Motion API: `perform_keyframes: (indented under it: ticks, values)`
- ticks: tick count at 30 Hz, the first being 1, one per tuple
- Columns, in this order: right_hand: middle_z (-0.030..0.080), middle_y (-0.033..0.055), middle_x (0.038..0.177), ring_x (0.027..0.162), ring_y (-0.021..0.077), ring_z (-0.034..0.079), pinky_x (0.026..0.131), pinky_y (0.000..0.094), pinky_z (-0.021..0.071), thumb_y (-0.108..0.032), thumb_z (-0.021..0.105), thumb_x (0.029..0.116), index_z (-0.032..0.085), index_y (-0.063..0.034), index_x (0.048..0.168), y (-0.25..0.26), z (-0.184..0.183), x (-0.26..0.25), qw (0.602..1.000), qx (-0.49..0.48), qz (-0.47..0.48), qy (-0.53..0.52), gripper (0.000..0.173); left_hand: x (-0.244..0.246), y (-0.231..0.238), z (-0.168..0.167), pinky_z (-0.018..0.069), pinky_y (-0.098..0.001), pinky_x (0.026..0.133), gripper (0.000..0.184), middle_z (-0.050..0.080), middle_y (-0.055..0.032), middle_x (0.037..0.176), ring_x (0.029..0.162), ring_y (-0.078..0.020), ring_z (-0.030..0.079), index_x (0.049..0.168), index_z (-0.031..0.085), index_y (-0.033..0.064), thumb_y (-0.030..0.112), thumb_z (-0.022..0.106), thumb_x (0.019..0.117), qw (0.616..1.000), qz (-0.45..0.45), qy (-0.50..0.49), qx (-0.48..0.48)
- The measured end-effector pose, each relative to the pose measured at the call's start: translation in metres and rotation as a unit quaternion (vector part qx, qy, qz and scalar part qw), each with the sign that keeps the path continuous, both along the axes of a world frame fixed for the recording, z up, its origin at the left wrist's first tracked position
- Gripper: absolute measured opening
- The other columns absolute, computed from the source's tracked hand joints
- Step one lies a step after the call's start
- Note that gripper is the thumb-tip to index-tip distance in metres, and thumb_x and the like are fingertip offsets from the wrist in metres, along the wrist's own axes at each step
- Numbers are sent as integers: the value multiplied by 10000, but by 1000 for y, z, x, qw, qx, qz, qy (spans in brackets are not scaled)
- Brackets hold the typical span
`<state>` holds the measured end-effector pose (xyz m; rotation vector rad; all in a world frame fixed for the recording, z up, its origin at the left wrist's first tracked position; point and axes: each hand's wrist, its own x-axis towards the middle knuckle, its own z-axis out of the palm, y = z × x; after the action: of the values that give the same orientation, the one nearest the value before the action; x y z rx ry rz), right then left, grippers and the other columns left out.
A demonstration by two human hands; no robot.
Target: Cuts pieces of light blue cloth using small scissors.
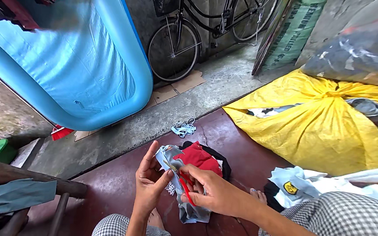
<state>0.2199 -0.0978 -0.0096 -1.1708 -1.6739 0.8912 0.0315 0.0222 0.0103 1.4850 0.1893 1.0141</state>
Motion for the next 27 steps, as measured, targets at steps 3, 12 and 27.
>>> perform_keyframes:
  ticks: [3, 12, 27]
  values:
    - [615, 18, 917, 726, 63, 565, 629, 217, 491, -474, 654, 978, 544, -104, 1350, 0, 0, 1, 1000, 12, 3, -7, 536, -1, -1, 1, 581, -418, 968, 814, 579, -199, 1413, 1149, -303, 670, 1583, 388, 171, -24, 749, 880, 1000, -13, 7, 5]
    - [665, 46, 981, 804, 89, 641, 707, 261, 555, -388, 639, 1005, 566, -102, 1339, -1, 2, 4, 1000, -14, 14, 10, 445, -1, -1, 2, 562, -456, 1010, 832, 565, -212, 1433, 1207, -348, 642, 1595, 361, 172, -37, 738, 884, 999, -38, 24, 14]
    - [671, 44, 966, 800, 100, 649, 717, 273, 559, -394, 634, 1006, 565, -113, 1339, -2, -2, 4, 999, -44, 10, -12, 442, -6, 1, 2, 595, -493, 960, 1031, 608, -192, 1389, 1159, -385, 667, 1652, 104, 242, -92, 698, 878, 988, -43, 132, 64]
